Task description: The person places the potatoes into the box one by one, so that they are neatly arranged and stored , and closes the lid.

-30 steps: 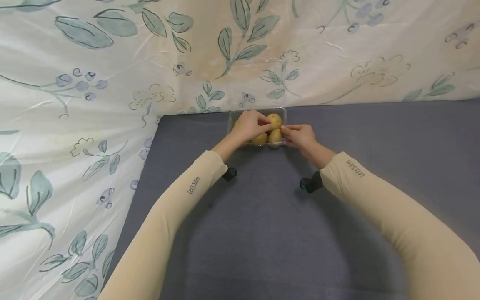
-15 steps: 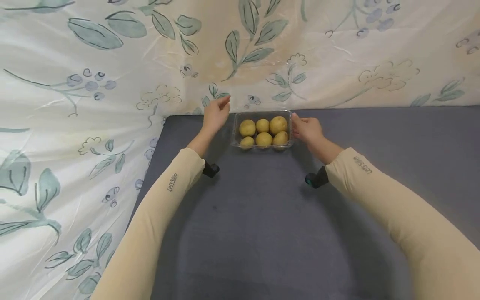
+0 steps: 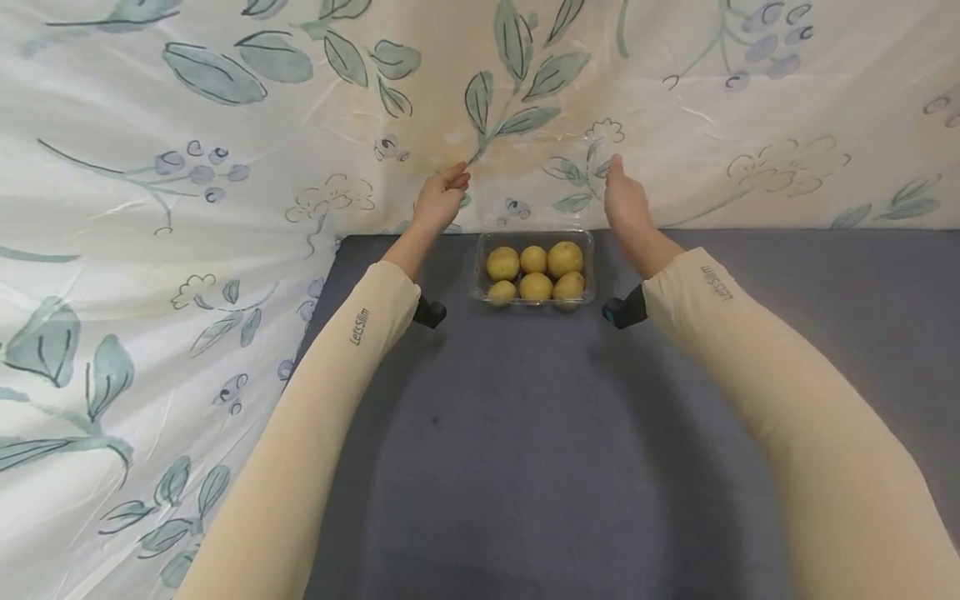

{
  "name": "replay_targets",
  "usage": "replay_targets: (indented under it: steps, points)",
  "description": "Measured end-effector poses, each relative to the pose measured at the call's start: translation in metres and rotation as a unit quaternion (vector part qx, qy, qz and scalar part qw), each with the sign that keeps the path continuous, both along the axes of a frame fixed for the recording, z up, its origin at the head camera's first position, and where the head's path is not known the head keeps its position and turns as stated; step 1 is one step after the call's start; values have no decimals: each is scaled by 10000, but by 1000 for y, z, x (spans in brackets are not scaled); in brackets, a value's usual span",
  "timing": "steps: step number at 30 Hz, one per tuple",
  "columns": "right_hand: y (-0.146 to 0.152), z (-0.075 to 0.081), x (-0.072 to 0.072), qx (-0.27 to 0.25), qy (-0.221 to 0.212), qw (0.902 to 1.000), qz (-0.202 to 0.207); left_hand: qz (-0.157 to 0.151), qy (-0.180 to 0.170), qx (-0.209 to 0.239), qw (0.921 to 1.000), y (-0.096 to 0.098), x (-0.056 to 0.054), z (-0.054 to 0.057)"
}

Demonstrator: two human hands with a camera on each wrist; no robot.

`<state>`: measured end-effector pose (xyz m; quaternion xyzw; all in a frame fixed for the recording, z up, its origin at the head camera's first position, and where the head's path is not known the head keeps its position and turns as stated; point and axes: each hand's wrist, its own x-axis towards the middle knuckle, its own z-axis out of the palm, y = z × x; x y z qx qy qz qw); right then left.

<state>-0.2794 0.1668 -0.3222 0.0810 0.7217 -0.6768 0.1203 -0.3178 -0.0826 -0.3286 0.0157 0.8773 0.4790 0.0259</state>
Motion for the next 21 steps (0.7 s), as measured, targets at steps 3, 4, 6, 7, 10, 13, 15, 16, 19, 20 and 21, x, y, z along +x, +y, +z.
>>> replay_targets:
  steps: [3, 4, 6, 7, 10, 13, 15, 16, 19, 20, 21]
  points:
    - [-5, 4, -2, -397, -40, 9992, -83, -60, 130, 0, 9999, 5, -2, 1]
    - [-7, 5, -3, -511, -52, 9986, -103, -72, 221, -20, 9997, 7, -2, 0]
    - [-10, 5, -2, -711, -73, 9973, -164, -58, 317, -68, 9995, 9, -1, -1]
    - [-11, 5, -2, -753, -72, 9970, -173, -46, 400, -105, 9991, 10, 0, -2]
    - [-11, 3, -1, -699, 19, 9975, -125, 115, 622, -160, 9979, 10, 6, -4]
    - [-9, -2, 3, -555, 233, 9982, -44, 261, 868, -37, 9959, 10, 11, -7]
    - [-7, -7, 8, -434, 374, 9983, 51, 304, 955, 89, 9949, 11, 16, -10]
    - [-5, -9, 11, -419, 416, 9982, 54, 298, 998, 141, 9945, 11, 19, -11]
    - [-1, -18, 23, -416, 508, 9978, -8, 307, 1042, 248, 9938, 13, 28, -16]
    - [-1, -20, 26, -416, 528, 9977, -32, 338, 1020, 249, 9939, 14, 31, -17]
    - [0, -23, 30, -473, 554, 9973, -86, 377, 988, 256, 9941, 14, 34, -19]
